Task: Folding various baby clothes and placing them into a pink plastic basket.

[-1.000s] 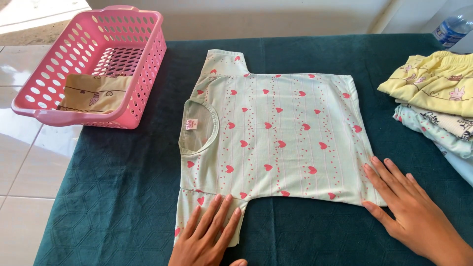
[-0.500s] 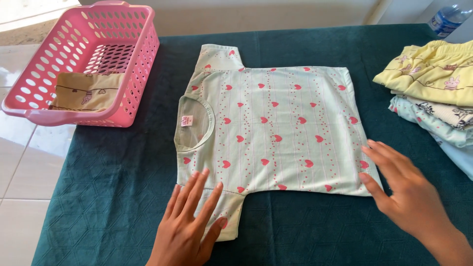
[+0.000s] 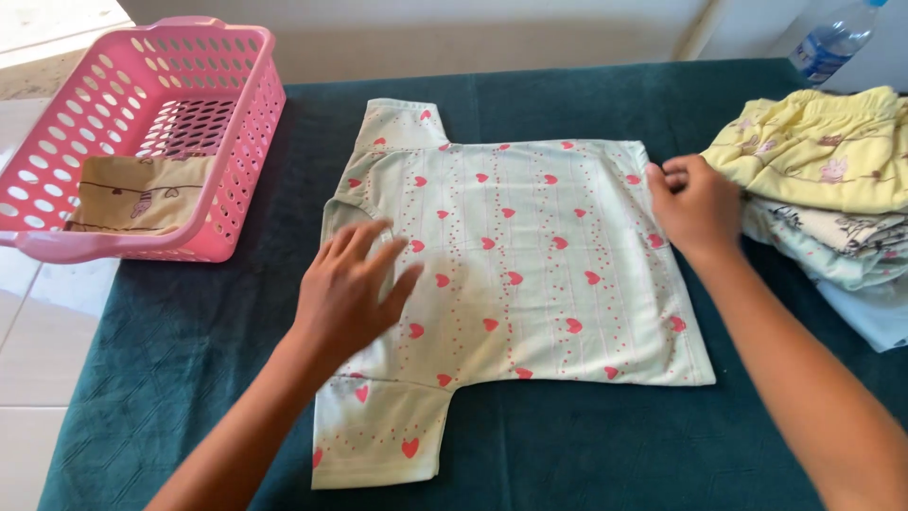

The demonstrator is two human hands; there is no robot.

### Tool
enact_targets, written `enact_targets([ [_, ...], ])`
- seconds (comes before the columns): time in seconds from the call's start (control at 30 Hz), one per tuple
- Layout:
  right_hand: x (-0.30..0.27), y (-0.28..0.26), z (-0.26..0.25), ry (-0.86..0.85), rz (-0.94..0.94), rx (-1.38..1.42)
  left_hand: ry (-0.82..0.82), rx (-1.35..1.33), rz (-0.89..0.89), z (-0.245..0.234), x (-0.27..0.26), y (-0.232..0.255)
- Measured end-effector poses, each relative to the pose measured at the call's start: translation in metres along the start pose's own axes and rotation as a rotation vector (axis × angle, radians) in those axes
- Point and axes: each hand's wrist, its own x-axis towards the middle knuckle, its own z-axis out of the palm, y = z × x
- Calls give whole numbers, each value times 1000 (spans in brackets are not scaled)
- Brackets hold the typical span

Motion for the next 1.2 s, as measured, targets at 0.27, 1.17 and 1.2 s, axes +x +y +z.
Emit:
enact_targets([
  [0.27, 45, 10, 46, 43, 23, -130, -200, 80, -331, 116, 88, -75],
  [1.17, 15, -81, 52, -560, -170, -377, -461, -17, -86, 107, 87, -40],
  [1.2, 14, -80, 53, -560, -173, -376, -459, -16, -87, 107, 87, -40],
])
